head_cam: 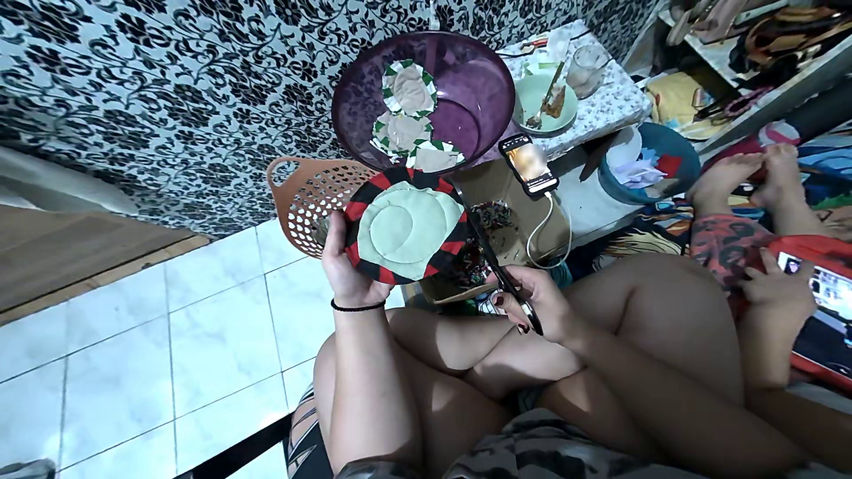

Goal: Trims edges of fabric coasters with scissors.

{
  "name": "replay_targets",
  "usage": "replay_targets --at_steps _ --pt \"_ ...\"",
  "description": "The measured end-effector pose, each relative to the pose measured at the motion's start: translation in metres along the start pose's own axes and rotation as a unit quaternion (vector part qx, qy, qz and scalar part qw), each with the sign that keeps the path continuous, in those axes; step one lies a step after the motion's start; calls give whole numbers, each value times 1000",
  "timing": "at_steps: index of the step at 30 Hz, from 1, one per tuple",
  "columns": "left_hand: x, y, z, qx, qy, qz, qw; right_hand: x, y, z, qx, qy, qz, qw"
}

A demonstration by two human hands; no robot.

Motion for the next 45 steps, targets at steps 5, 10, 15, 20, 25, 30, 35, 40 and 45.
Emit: replay_targets --at_steps 5,10,15,20,25,30,35,40,45 --pt "3 7 1 -56 9 31 998 0 1 -2 15 -11 -7 1000" --pt "1 11 4 -52 -64 24 996 0 1 -3 14 -7 -17 1000" --pt "7 24 -3 -155 -36 10 987 -1 0 -8 15 -2 -32 999" --pt "11 47 -16 -112 7 63 992 -1 -3 -10 -8 -6 -17 1000" --pt "12 48 -22 -115 -3 55 992 0 -6 -8 -40 -11 -5 999" --pt "13 63 -20 -128 -25 110 985 1 -7 -8 -78 -9 4 997" --pt "12 90 -26 -203 0 164 965 -1 -3 -10 -133 4 5 991" --pt "17 84 -18 -248 -80 76 962 -4 -1 -9 -158 -3 40 987" --pt "10 58 -25 -185 -69 30 980 0 2 3 -133 -34 34 990"
Point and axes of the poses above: each hand's wrist, its own x-axis towards the middle knuckle, its own z-axis out of the back of the hand, y = z × x, the point moved 5 cm from there along x, towards the middle knuckle, and after that the axes turned 2 degrees about x, right-handed, at the moved point
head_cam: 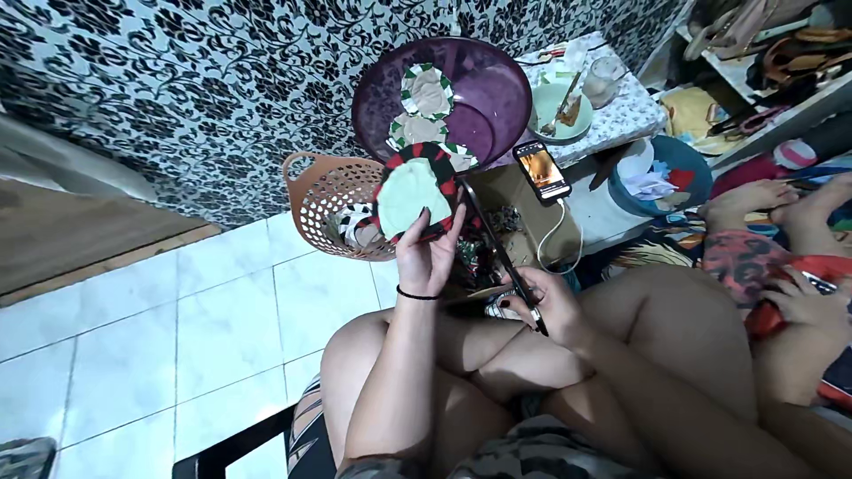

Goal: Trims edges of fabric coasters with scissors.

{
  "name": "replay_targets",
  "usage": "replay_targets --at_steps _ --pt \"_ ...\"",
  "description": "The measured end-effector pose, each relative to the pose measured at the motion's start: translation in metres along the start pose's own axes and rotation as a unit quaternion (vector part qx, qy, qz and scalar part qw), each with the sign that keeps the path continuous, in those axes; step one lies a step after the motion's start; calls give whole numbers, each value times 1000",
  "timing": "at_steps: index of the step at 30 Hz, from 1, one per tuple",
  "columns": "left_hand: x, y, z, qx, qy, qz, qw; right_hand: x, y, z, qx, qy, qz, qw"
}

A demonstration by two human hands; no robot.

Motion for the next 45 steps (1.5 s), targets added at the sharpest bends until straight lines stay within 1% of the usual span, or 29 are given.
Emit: replay_targets --at_steps 3,6,8,10,11,13,15,17,21,25,28,33,37,45 --pt "-6 -1 -2 65 30 -10 997 4 2 5 -21 -5 -29 999" --pt "-9 -1 -2 81 64 -8 995 6 4 8 -24 -13 -45 999" --pt "-10 1 -3 137 50 -4 989 8 5 10 -22 -15 -55 998" --pt "-12 4 -5 199 7 -23 980 9 5 11 -8 -14 -58 998" --pt "-13 6 -7 210 -12 -35 977 9 4 10 9 -9 -58 998" --pt "-17 12 -12 222 -19 -62 973 7 3 4 76 16 -36 996" --pt "-22 17 -14 234 -22 -90 968 4 -4 -7 146 55 40 987" --pt "-25 22 -15 237 -25 -122 964 1 -8 -19 167 88 83 979" --pt "-30 30 -17 234 -43 -166 957 -6 -6 -37 161 115 63 978" --pt "-30 31 -16 243 -43 -190 950 -8 -4 -41 168 124 55 976" --pt "-29 33 -14 255 -48 -204 944 -7 -6 -41 170 115 74 976" --pt "-32 35 -14 275 -70 -216 934 -7 -6 -40 150 106 64 981" --pt "-37 36 -12 334 -112 -218 910 -7 -5 -41 131 95 66 985" --pt "-37 37 -8 362 -117 -243 892 -8 -5 -41 144 54 45 987"
Point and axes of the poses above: each hand's wrist, its own x-axis towards the middle knuckle, its own z-axis out of the back of the hand, y = z × x, the point moved 5 cm from there along x, towards the middle knuckle, and after that the axes turned 2 degrees about x, right-handed, at the moved point
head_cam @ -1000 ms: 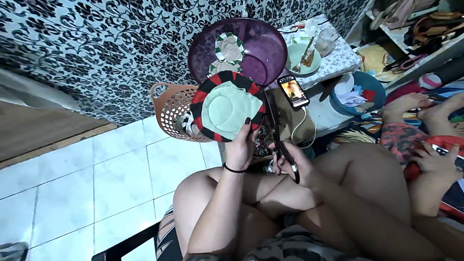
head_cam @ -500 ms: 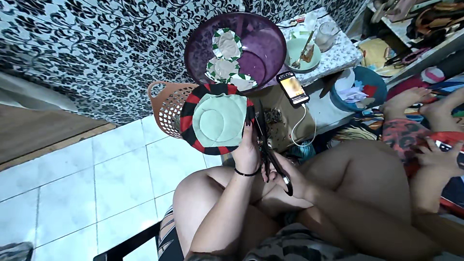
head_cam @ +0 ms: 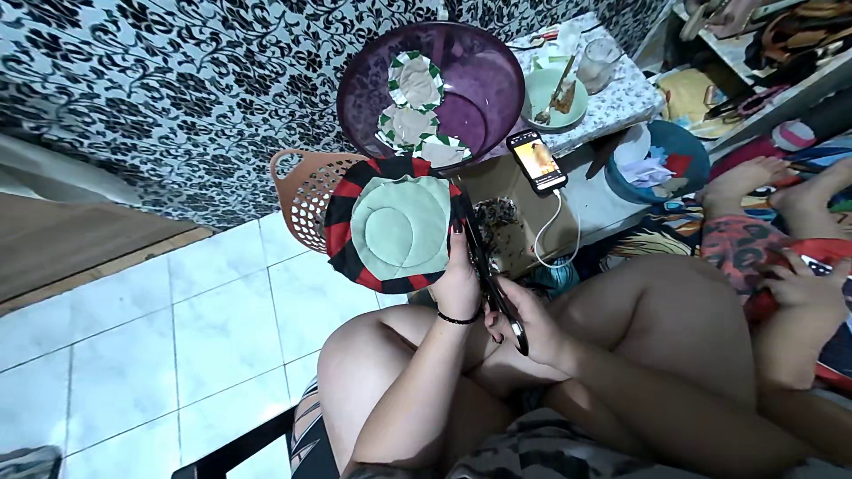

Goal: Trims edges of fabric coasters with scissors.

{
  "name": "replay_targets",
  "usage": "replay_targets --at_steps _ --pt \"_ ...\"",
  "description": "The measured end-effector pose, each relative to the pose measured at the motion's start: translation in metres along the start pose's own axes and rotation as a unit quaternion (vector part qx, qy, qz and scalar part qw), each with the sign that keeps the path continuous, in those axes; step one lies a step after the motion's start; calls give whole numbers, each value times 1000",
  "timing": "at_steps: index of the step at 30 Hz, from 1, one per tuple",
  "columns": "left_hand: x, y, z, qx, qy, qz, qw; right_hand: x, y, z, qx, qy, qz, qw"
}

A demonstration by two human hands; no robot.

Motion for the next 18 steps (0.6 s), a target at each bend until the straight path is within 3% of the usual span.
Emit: replay_targets --at_steps 12,18 --pt "1 6 4 40 -13 21 999 -3 6 2 2 -47 -34 998" --pt "4 6 2 -10 20 6 1000 -4 6 1 24 -59 -56 996"
Point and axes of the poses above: each hand's wrist, its own x-axis towards the middle knuckle, its own z-axis out of the back of the hand, y = z × x, the point moved 5 cm from there along x, towards the middle knuckle, and after that the axes turned 2 degrees about x, right-handed, at the moved point
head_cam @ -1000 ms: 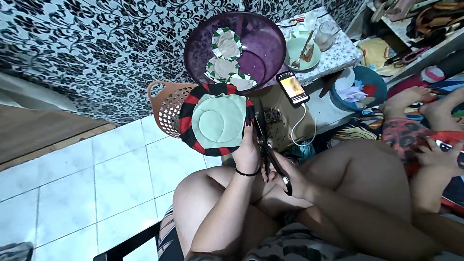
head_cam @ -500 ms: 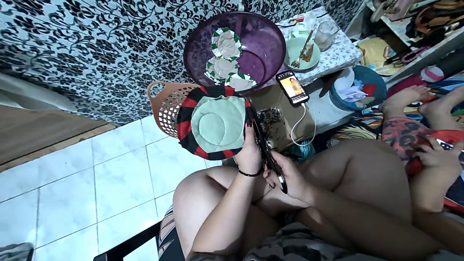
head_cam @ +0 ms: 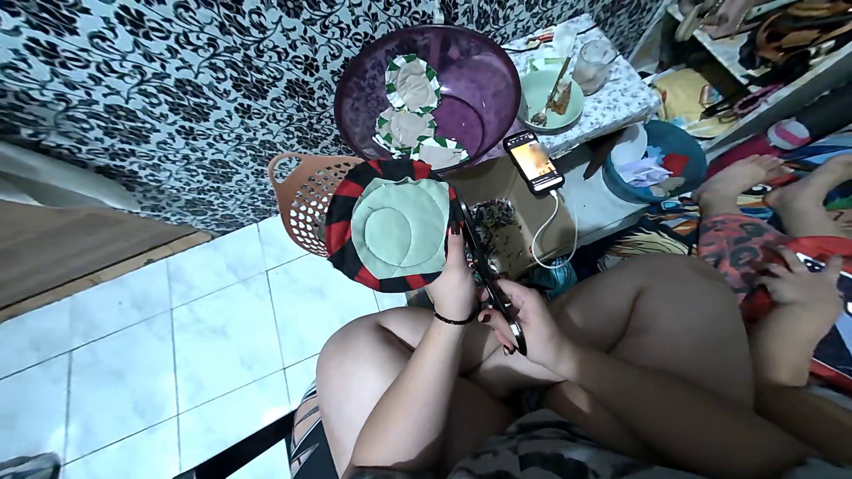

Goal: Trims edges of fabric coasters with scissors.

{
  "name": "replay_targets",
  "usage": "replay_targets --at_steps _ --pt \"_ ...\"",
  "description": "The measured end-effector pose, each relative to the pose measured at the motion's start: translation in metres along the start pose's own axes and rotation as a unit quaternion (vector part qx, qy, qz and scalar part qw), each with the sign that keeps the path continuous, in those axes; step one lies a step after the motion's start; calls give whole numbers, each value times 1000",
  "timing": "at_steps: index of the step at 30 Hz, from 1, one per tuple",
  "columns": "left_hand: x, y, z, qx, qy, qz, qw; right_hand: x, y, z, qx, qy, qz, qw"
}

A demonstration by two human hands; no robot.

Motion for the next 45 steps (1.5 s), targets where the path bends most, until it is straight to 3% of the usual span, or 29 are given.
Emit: replay_targets --at_steps 3,9,23,45 --pt "4 -4 0 -61 22 -7 998 1 -2 0 43 34 -12 998" --pt "18 -19 9 -156 6 72 985 7 -4 8 34 105 24 994" --pt "25 -27 17 -137 112 127 976 14 7 25 -77 53 6 996" --pt "30 -26 18 -178 120 155 964 10 13 24 -49 6 -27 998"
Point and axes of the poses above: each hand's wrist, its own x-axis towards the middle knuckle, its own z-axis out of the back of the hand, y = z × x, the point moved 5 cm from there along x, towards the middle knuckle, and after that the axes turned 2 degrees about x, right-handed, at the moved point
